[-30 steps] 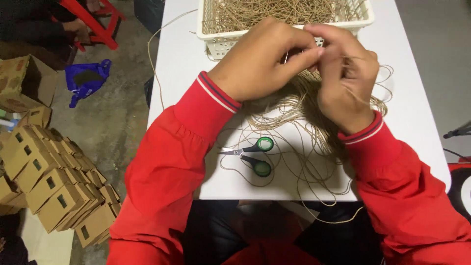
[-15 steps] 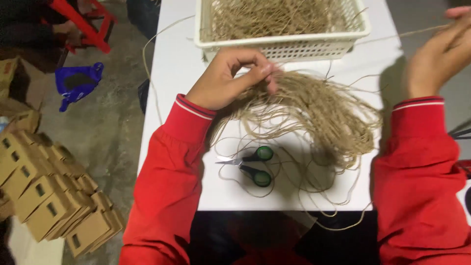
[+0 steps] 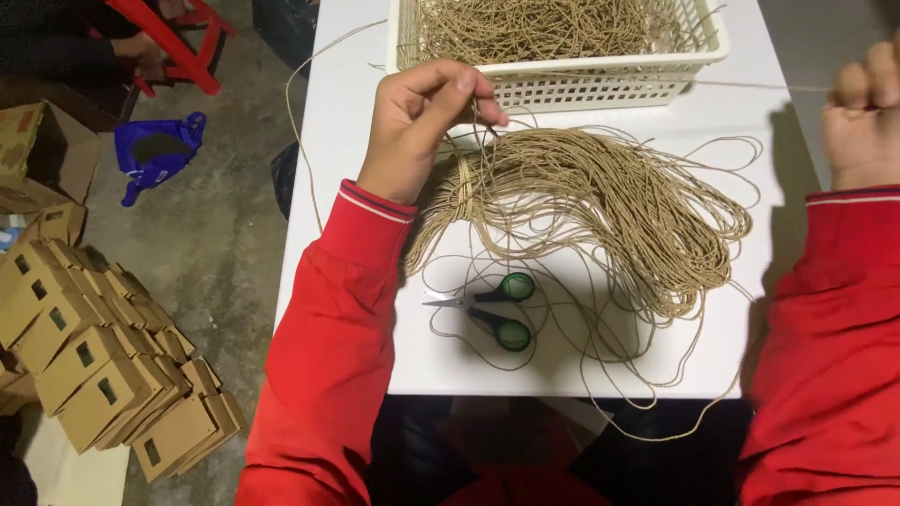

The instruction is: The person repeatedly pulls lengths of twine from a pile on the table, measures them by hand, and cuts them with scissors. The cut pieces are placed into a white basket on the table.

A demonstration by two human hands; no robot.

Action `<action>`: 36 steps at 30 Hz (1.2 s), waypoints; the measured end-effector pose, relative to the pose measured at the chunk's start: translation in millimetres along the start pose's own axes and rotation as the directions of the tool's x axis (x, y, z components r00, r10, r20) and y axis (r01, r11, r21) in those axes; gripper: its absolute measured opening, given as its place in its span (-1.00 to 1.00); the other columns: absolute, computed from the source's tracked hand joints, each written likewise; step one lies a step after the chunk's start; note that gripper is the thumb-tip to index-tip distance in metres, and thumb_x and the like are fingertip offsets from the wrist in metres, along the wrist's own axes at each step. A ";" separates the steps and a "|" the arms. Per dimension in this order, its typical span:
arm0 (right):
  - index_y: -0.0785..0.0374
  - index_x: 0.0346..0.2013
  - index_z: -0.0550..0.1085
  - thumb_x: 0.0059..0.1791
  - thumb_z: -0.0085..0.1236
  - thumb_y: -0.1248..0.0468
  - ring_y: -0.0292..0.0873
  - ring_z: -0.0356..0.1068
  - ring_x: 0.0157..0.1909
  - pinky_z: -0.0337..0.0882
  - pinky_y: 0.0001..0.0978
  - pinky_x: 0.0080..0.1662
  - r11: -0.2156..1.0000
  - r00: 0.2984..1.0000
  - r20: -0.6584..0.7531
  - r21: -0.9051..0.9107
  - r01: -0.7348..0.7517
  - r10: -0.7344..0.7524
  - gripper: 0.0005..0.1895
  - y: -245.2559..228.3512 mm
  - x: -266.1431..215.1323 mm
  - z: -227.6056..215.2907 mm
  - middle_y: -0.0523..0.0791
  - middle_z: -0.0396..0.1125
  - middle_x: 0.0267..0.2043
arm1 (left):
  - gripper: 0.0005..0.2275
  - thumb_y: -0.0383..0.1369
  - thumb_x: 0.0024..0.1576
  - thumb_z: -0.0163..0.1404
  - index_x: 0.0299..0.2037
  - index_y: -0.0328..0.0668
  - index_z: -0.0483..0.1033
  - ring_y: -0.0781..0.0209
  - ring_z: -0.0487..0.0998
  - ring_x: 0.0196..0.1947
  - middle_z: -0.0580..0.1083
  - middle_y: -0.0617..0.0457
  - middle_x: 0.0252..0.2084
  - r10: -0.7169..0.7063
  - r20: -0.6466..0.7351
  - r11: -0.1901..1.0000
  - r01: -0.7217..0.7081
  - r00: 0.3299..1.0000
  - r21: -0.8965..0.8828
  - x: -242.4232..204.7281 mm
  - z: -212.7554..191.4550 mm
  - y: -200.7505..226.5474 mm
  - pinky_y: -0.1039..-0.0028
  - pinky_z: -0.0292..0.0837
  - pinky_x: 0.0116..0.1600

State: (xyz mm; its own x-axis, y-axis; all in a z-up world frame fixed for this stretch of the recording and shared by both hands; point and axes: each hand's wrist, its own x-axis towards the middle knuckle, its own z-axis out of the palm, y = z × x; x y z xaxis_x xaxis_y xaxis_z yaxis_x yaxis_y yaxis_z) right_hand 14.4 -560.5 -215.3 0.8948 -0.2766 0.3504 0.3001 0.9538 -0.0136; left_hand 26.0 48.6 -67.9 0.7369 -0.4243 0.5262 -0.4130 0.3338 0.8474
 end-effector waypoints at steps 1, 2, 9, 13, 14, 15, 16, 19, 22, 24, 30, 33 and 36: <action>0.07 -0.13 0.33 0.26 0.13 0.49 -0.29 -0.27 -0.42 -0.23 -0.30 -0.24 0.797 0.989 -0.095 -0.603 0.034 -0.114 -0.74 28.6 -0.8 22.4 -0.29 -0.21 -0.44 | -0.78 -0.22 0.47 0.09 -0.03 -0.22 0.66 0.11 0.79 -0.16 0.65 -0.05 -0.23 0.001 0.016 0.999 0.000 1.000 -0.035 0.0 -0.1 -3.9 0.40 0.78 0.05; -0.21 0.16 0.49 0.46 0.06 0.24 -0.48 -0.40 -0.50 -0.31 -0.45 -0.36 0.277 0.959 -0.098 -0.961 -0.021 -0.266 -0.84 58.4 1.3 44.8 -0.45 -0.23 -0.48 | -0.80 -0.25 0.48 0.10 0.02 -0.21 0.67 0.15 0.74 -0.24 0.61 0.01 -0.25 0.006 0.031 0.998 -0.004 0.999 -0.067 1.6 -1.3 -7.4 0.43 0.78 -0.08; 0.52 0.56 0.43 0.39 -0.07 0.50 -0.08 0.37 -0.16 0.37 -0.23 -0.08 -0.379 0.846 0.437 -0.759 0.529 0.306 -0.59 274.1 -98.7 194.5 0.03 0.34 -0.16 | -0.78 -0.19 0.44 0.14 -0.02 -0.14 0.75 0.31 0.57 -0.17 0.53 0.03 -0.01 0.043 -0.001 0.995 -0.042 0.999 0.096 -1.9 29.8 -18.4 0.60 0.67 -0.32; 0.55 0.36 0.44 0.39 0.15 0.46 -0.20 0.28 -0.44 0.33 -0.32 -0.34 -0.324 0.744 0.474 -0.691 0.646 0.472 -0.74 307.5 -115.9 191.9 -0.07 0.36 -0.36 | -0.85 -0.29 0.45 0.16 0.05 -0.11 0.74 0.21 0.54 0.07 0.53 0.09 -0.04 0.092 0.055 0.974 -0.101 0.994 0.202 -5.6 42.2 -24.8 0.43 0.54 0.24; 0.51 0.07 0.60 0.39 0.13 0.48 -0.14 0.32 -0.37 0.33 -0.25 -0.24 -0.336 0.749 0.487 -0.684 0.647 0.450 -0.88 313.9 -119.3 193.1 -0.02 0.44 -0.29 | -0.87 -0.31 0.43 0.18 0.04 -0.13 0.74 0.17 0.55 0.08 0.53 0.06 -0.04 0.069 0.052 0.980 -0.078 0.996 0.183 -6.0 43.6 -25.5 0.42 0.58 0.24; 0.51 0.07 0.60 0.39 0.13 0.48 -0.14 0.32 -0.37 0.33 -0.25 -0.24 -0.336 0.748 0.488 -0.683 0.649 0.451 -0.88 309.8 -115.3 184.2 -0.02 0.44 -0.29 | -0.87 -0.31 0.43 0.18 0.04 -0.13 0.74 0.17 0.55 0.08 0.53 0.06 -0.04 0.072 0.052 0.980 -0.080 0.996 0.183 -6.8 44.0 -26.8 0.42 0.58 0.24; 0.44 -0.04 0.54 0.34 0.07 0.53 -0.18 0.29 -0.39 0.28 -0.34 -0.31 -0.327 0.750 0.498 -0.689 0.647 0.435 -0.88 306.9 -112.0 174.7 -0.05 0.39 -0.32 | -0.79 -0.28 0.47 0.14 0.18 -0.18 0.69 0.21 0.57 -0.08 0.58 0.03 -0.11 -0.011 0.090 0.997 0.004 0.996 0.072 -9.1 43.5 -27.6 0.46 0.58 0.05; 0.40 -0.17 0.47 0.37 0.02 0.54 -0.18 0.26 -0.40 0.21 -0.34 -0.34 -0.337 0.787 0.506 -0.716 0.611 0.352 -0.77 301.3 -110.7 172.6 -0.05 0.32 -0.36 | -0.51 -0.41 0.36 0.27 0.49 -0.20 0.46 0.32 0.64 -0.17 0.66 -0.02 -0.12 -0.186 0.130 0.981 0.191 0.974 -0.027 -11.6 44.1 -18.2 0.60 0.65 -0.10; 0.44 -0.21 0.45 0.46 0.08 0.51 -0.14 0.22 -0.38 0.14 -0.23 -0.28 -0.394 0.831 0.497 -0.732 0.556 0.248 -0.66 291.5 -110.0 173.9 -0.02 0.28 -0.38 | -0.37 -0.58 0.24 0.41 0.52 -0.19 0.45 0.39 0.67 -0.07 0.70 -0.02 -0.01 -0.241 0.130 0.970 0.236 0.962 0.052 -11.5 39.7 -23.2 0.73 0.66 -0.05; 0.45 -0.23 0.45 0.50 0.13 0.53 -0.14 0.19 -0.37 0.10 -0.21 -0.27 -0.426 0.844 0.494 -0.730 0.534 0.211 -0.62 284.9 -107.8 169.0 -0.02 0.26 -0.39 | -0.53 -0.59 0.25 0.39 0.38 -0.20 0.61 0.40 0.66 -0.04 0.69 -0.01 0.02 -0.206 0.138 0.973 0.188 0.969 0.130 -11.2 36.3 -25.8 0.76 0.61 -0.04; 0.46 -0.20 0.46 0.46 0.00 0.70 -0.03 0.38 -0.12 0.41 -0.12 0.06 -0.446 0.808 0.589 -0.720 0.531 0.010 -0.64 240.3 -84.2 140.6 0.05 0.32 -0.25 | -0.85 -0.40 0.39 0.22 0.07 -0.25 0.77 0.51 0.35 -0.45 0.69 0.10 -0.22 -0.127 0.077 0.953 0.100 0.989 0.288 -7.0 25.5 -34.9 0.71 0.29 -0.41; 0.34 -0.24 0.27 0.59 0.20 0.60 -0.16 0.04 -0.16 0.02 -0.09 -0.08 -0.581 0.772 0.612 -0.696 0.422 -0.173 -0.46 201.2 -64.4 114.6 -0.07 0.06 -0.25 | -0.66 -0.07 0.43 0.04 0.01 -0.12 0.78 0.44 0.52 -0.39 0.78 -0.02 0.00 -0.038 0.036 0.940 0.023 0.999 0.341 -4.4 24.7 -32.8 0.61 0.31 -0.35; 0.24 -0.21 0.20 0.54 0.14 0.54 -0.16 0.09 -0.12 0.24 -0.10 0.04 -0.499 0.739 0.603 -0.759 0.418 -0.299 -0.50 180.3 -52.4 99.1 -0.11 0.06 -0.22 | -0.42 0.22 0.38 -0.12 -0.04 -0.12 0.77 0.05 0.78 0.16 0.76 -0.03 -0.02 -0.032 0.015 0.947 0.025 0.999 0.321 -4.3 31.0 -19.6 0.24 0.65 0.33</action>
State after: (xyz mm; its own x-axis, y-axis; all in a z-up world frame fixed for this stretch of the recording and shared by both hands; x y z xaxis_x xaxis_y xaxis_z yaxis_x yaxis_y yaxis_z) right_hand -11.2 -362.4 -143.3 0.3723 -0.4189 0.8282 0.4749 -0.6807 -0.5578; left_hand 14.3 17.7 -84.5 0.7417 -0.4469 0.5001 -0.5442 0.0349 0.8383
